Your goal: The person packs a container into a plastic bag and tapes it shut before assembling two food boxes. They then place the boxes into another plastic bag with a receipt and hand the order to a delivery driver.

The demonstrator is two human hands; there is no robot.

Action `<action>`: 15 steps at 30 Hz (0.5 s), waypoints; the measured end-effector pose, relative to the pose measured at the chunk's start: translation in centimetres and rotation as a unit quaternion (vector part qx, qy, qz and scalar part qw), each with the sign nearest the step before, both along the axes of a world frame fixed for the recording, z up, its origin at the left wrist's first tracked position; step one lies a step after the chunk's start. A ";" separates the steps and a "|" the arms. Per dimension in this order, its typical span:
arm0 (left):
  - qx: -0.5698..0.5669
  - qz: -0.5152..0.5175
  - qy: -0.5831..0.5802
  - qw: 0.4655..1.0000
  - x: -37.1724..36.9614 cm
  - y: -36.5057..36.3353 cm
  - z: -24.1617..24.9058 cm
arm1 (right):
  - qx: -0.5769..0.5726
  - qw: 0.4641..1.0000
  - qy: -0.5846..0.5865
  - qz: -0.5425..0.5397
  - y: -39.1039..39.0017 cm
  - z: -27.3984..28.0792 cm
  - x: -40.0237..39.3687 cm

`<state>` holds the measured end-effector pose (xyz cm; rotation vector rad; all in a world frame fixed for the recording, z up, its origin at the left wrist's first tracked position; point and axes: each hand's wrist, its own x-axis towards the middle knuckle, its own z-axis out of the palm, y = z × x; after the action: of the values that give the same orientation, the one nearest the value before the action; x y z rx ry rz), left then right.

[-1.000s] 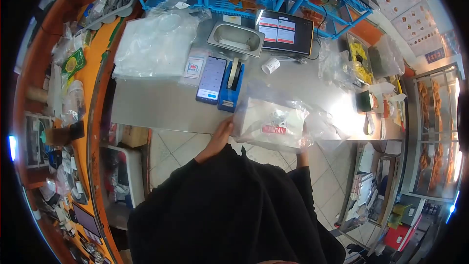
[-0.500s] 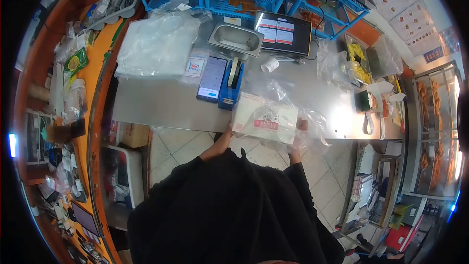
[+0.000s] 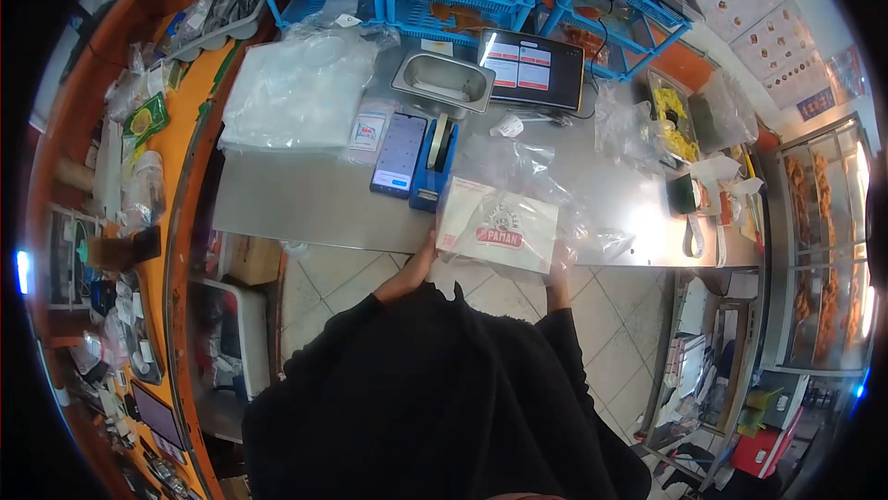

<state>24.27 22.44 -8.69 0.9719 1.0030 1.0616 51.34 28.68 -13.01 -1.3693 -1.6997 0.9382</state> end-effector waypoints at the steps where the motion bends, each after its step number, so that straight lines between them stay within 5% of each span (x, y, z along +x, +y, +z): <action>1: -0.001 -0.004 0.010 1.000 0.0 0.0 0.3 | 0.035 0.990 0.137 0.015 0.0 -1.1 -0.3; 2: 0.001 -0.008 0.022 1.000 -0.1 -0.1 0.6 | 0.069 0.960 0.271 0.030 0.1 -2.1 -0.5; 5: -0.001 -0.013 0.045 0.999 -0.6 -0.1 1.5 | 0.060 0.956 0.285 -0.044 -0.2 -1.7 -2.4; 8: -0.069 -0.021 -0.080 0.994 -1.4 0.1 1.5 | 0.043 0.939 0.304 -0.155 -0.5 -0.7 -4.1; 15: -0.027 -0.024 -0.039 0.999 -1.1 0.2 -1.9 | -0.066 0.961 0.262 -0.067 0.7 -1.1 -1.7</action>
<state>23.15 22.66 -10.60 0.8996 0.9361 1.0193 49.65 29.41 -14.08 -1.1669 -1.1487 1.2224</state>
